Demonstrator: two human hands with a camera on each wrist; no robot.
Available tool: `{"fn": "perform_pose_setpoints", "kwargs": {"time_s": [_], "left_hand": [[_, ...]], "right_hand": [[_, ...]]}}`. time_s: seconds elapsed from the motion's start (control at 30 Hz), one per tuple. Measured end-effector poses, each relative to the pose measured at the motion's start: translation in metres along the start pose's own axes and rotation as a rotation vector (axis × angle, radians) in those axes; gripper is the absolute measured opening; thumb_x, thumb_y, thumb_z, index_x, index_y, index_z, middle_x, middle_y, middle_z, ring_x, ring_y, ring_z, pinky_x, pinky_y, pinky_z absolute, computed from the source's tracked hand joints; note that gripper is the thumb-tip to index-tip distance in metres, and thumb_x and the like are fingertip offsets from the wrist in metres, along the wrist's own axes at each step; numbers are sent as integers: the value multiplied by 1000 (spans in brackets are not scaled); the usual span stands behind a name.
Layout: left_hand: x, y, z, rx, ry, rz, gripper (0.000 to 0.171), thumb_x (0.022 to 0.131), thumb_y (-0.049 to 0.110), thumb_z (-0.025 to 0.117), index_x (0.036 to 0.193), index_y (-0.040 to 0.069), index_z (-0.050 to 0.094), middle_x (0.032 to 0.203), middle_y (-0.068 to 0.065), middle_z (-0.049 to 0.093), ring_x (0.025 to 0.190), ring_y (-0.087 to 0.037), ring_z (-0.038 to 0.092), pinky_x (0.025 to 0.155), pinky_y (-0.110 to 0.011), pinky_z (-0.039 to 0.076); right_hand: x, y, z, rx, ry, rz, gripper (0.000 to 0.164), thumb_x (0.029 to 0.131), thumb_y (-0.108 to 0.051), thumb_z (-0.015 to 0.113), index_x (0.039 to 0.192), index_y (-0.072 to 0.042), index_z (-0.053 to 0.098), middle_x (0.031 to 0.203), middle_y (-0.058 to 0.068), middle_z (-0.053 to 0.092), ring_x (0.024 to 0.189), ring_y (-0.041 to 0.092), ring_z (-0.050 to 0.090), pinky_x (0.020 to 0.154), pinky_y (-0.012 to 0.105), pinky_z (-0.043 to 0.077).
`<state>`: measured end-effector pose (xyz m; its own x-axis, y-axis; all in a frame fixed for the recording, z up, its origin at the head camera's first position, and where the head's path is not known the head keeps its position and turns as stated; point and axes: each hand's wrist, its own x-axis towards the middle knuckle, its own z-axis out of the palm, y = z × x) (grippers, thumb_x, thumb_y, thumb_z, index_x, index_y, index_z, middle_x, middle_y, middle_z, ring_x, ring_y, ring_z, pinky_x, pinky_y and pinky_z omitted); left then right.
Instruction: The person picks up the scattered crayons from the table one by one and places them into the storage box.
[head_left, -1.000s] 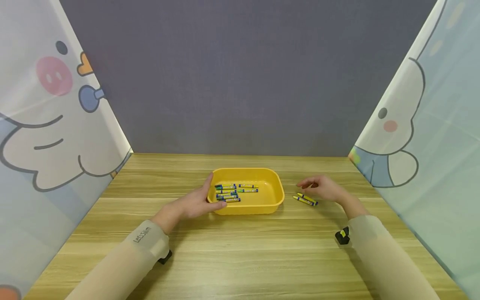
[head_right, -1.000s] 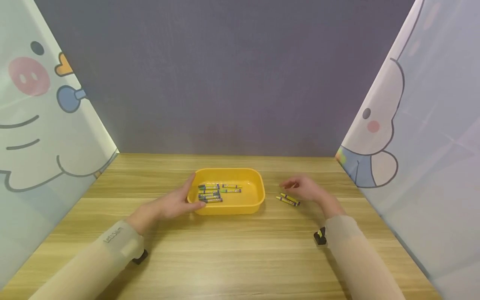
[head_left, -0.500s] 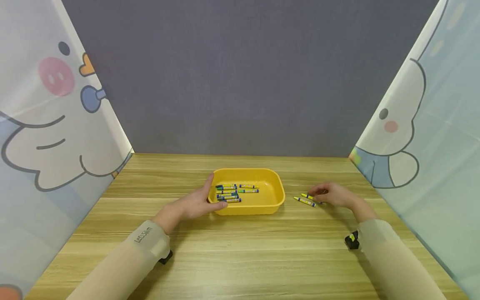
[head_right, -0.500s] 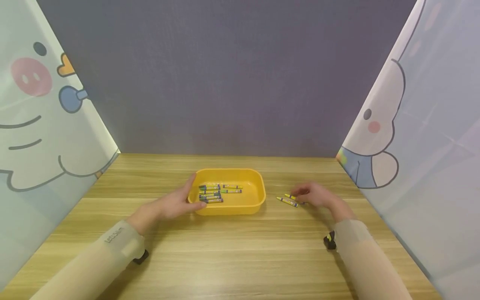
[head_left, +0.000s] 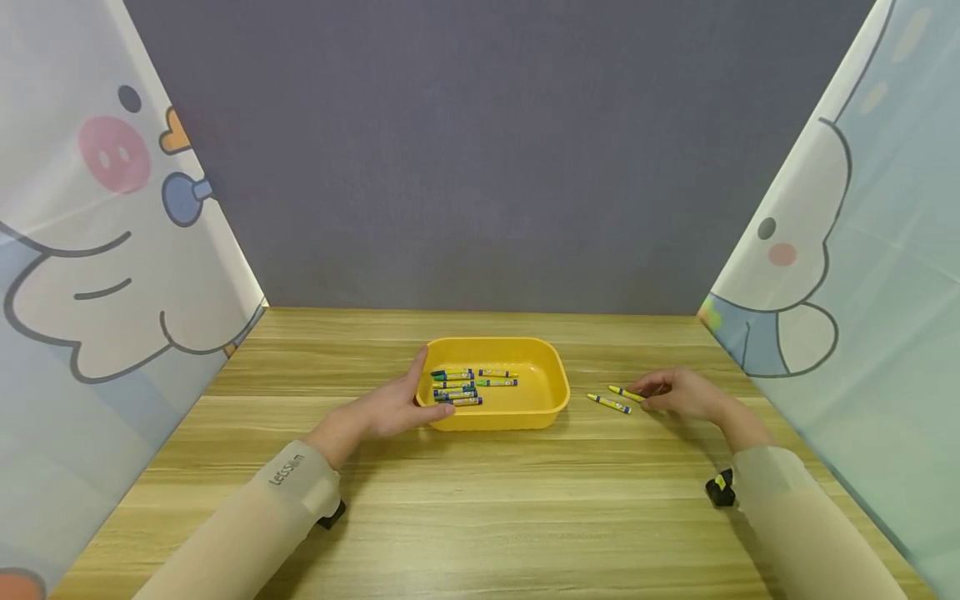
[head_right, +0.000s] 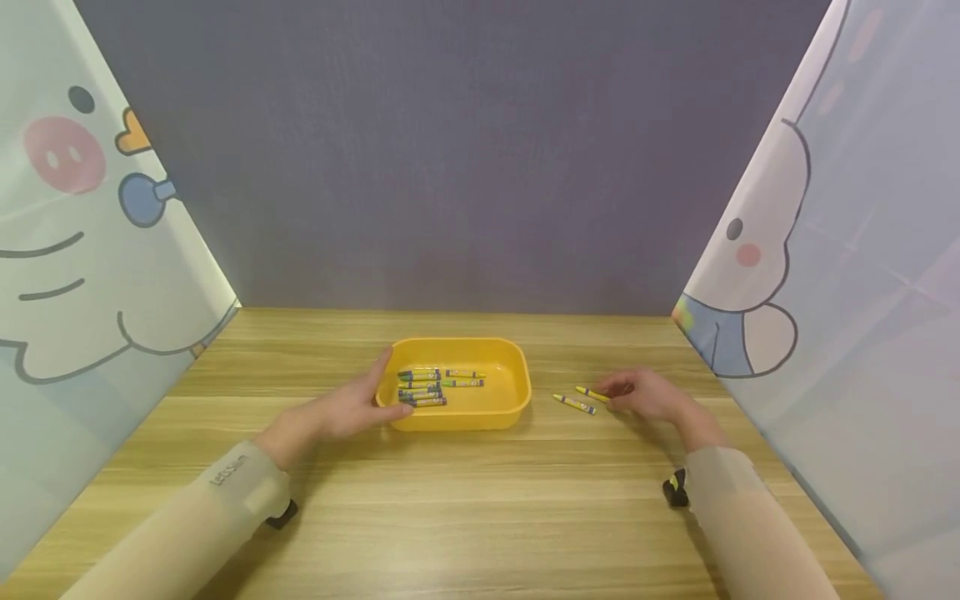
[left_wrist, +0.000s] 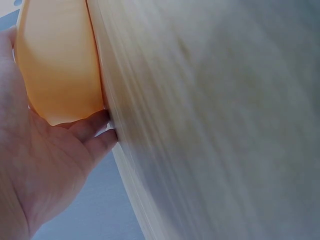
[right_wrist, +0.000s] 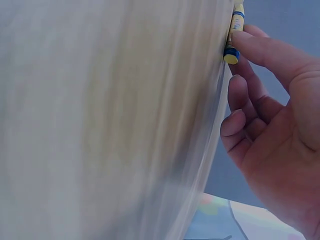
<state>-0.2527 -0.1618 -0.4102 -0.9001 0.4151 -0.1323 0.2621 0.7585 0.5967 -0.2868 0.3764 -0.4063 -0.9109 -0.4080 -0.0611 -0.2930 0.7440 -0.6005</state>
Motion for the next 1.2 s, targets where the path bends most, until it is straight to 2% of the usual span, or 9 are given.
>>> {"fn": "perform_pose_setpoints", "kwargs": {"time_s": [0.17,0.37,0.53,0.7,0.87,1.03,1.2], "left_hand": [[0,0,1,-9,1,-6,131,97,82,61,175,14,-19,179,-31,22,162,-48,36,131,-62,33],[0,0,1,-9,-9,-6,130,97,82,60,174,18,-23,178,-31,22,160,-48,39,131,-62,34],[1,-1,1,-5,-13,-9,130,96,85,60,174,23,-25,178,-29,23,159,-47,42,130,-62,36],[1,-2,1,-4,-4,-14,131,95,85,61,174,23,-24,179,-28,24,160,-46,40,131,-61,35],[1,-3,2,-7,-3,-9,132,95,85,60,174,21,-23,178,-29,24,159,-46,41,131,-60,35],[0,0,1,-7,-5,-11,130,96,83,60,174,21,-24,178,-30,23,160,-47,40,131,-61,34],[0,0,0,-5,-3,-9,130,97,82,60,174,18,-22,178,-30,23,160,-47,39,131,-61,34]], "right_hand": [[1,1,1,8,-10,13,35,100,-14,80,133,-4,78,121,12,81,94,6,63,76,23,53],[3,-2,3,-32,14,-5,32,101,-12,76,132,-2,78,109,8,78,88,8,61,72,24,52],[7,-11,2,-29,57,12,32,105,-11,69,136,-6,77,110,10,75,82,9,58,68,26,52],[20,-31,1,-13,107,-36,32,107,-11,67,137,-7,76,118,15,76,88,12,61,73,27,53],[34,-58,3,-7,120,-78,30,109,-17,69,137,-12,77,121,13,76,93,17,64,76,29,56],[48,-84,11,16,116,-100,28,108,-20,70,135,-17,79,121,11,75,88,19,60,73,30,52],[64,-106,23,31,97,-137,28,107,-16,70,134,-17,79,119,9,74,86,20,56,72,31,49]]}}
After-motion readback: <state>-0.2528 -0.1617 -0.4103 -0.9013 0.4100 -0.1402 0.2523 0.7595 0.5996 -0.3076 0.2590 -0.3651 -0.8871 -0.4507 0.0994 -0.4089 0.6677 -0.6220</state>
